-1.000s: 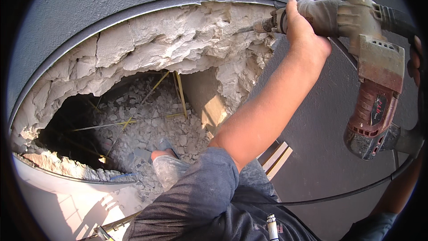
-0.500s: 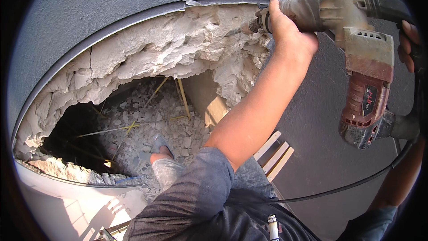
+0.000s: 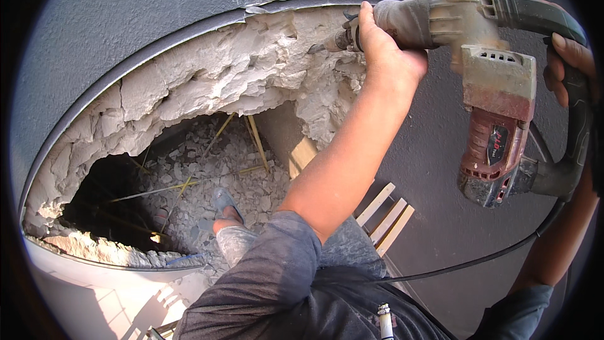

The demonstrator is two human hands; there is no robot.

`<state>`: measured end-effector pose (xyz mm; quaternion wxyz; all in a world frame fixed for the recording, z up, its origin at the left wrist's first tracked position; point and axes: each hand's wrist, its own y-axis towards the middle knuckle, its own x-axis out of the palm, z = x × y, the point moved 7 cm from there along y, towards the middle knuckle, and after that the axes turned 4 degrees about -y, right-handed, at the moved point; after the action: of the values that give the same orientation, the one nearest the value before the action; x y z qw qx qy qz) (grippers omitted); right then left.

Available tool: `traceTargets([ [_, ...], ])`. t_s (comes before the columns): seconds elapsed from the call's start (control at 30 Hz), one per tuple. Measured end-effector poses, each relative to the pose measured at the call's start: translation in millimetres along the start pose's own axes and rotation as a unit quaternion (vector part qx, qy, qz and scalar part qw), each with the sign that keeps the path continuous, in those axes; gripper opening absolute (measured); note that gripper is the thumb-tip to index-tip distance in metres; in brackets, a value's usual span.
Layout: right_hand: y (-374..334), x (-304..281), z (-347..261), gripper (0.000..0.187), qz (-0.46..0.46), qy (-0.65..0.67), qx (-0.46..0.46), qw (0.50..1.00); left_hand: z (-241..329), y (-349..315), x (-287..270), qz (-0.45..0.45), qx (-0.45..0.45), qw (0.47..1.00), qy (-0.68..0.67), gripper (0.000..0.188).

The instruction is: The person uses a rotary hammer to break a hole in a concrete wall. The person holds the tool with both hands and repeatedly strikes the wall, enlarging the opening and causing debris to fall.

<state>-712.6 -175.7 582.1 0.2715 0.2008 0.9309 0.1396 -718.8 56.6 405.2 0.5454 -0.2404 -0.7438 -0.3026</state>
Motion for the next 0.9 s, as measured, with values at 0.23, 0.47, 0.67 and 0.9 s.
traceTargets([
  [0.23,-25,-18,30,0.013,-0.006,-0.012,-0.013,1.0,-28,-8,-35,0.008,0.008,1.0,0.005,0.057],
  [0.47,-63,-68,67,0.061,0.073,-0.123,-0.021,0.99,-71,-12,-54,0.008,0.003,1.0,0.01,0.055],
  [0.67,-123,-67,111,0.073,0.139,-0.077,-0.055,0.986,-81,-48,-80,0.015,0.015,0.994,0.105,0.046],
  [0.9,-241,-97,231,0.071,0.182,0.113,0.0,0.977,-151,-83,-153,0.063,0.006,0.981,0.185,0.051],
])
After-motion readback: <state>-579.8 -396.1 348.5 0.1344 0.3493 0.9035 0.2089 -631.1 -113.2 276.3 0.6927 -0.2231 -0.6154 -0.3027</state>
